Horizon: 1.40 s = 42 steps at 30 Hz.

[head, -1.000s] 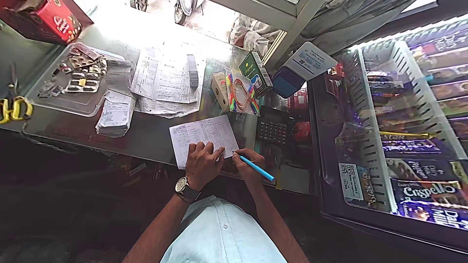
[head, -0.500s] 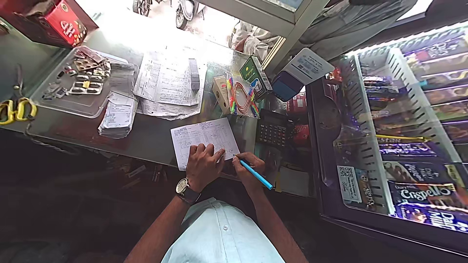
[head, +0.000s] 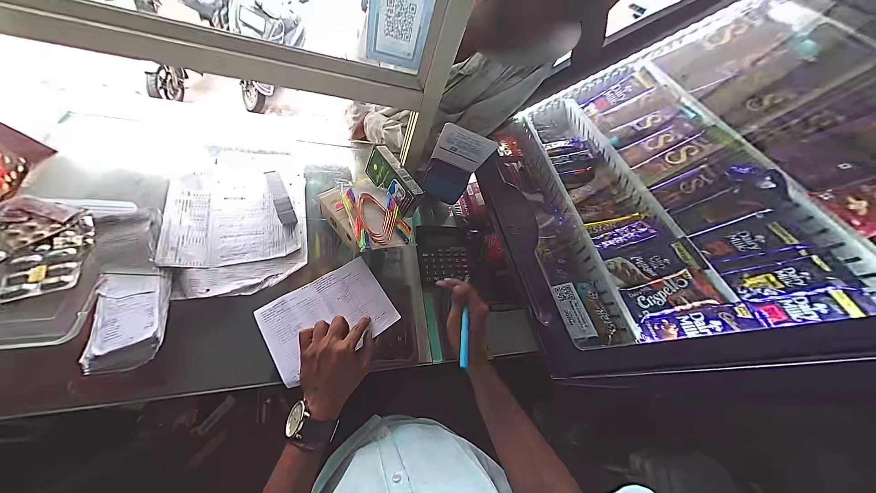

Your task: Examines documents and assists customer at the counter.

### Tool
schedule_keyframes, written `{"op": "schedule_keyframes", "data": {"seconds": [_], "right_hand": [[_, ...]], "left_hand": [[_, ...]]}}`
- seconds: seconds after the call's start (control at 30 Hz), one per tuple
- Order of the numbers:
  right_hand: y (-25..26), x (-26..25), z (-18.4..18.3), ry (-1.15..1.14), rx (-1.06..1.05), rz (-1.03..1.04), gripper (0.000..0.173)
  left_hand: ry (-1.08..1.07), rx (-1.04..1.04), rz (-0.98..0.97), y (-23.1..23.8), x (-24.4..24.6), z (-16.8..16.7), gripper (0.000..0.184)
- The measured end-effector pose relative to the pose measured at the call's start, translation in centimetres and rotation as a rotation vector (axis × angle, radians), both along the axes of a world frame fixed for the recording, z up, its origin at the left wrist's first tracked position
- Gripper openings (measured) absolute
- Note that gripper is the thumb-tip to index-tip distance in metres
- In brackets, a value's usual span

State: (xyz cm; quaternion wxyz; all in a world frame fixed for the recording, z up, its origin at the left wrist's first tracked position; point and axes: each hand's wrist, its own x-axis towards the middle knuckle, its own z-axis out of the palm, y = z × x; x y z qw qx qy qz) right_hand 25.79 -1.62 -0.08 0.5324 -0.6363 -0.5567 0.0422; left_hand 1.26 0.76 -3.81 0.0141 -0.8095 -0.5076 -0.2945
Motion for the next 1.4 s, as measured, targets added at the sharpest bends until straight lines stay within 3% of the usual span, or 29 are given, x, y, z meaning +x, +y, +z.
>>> {"op": "schedule_keyframes", "data": {"seconds": [0.07,0.13,0.4,0.57,0.87,0.97,1.07,1.27,1.4], "right_hand": [[0.9,3.6,-0.3,-0.217,-0.030,-0.186,0.029],[1.6,5.9,-1.0,-0.293,-0.038,-0.248,0.027],[2.4,6.3,-2.0,-0.487,-0.154,-0.193,0.025],[1.9,4.6,-1.5,-0.445,-0.125,0.013,0.023],[2.8,1.2,-0.2,-0.552,-0.258,0.086,0.022],[3.4,1.8,-0.4,-0.513,-0.199,-0.018,0.024],[3.8,3.2,-0.1,-0.505,-0.276,-0.040,0.025],[2.3,5.0,0.9,-0.169,0.094,-0.110,0.022],[0.6,1.3,0.2,0.033,0.039,0.038,0.029]], "left_hand": [[0.002,-0.001,0.004,-0.1,0.0,0.0,0.034],[0.006,0.006,0.004,0.0,0.1,0.0,0.034],[0.029,0.005,0.016,-0.1,0.3,-0.1,0.034],[0.023,0.011,0.013,-0.1,0.3,0.0,0.034],[0.020,0.027,0.012,-0.1,0.3,-0.1,0.033],[0.017,0.029,0.013,0.0,0.2,-0.1,0.033],[0.017,0.031,0.016,0.0,0.2,-0.2,0.033],[0.003,0.017,-0.002,0.1,0.6,0.0,0.032],[0.024,0.003,0.022,-0.2,0.2,0.1,0.028]]}}
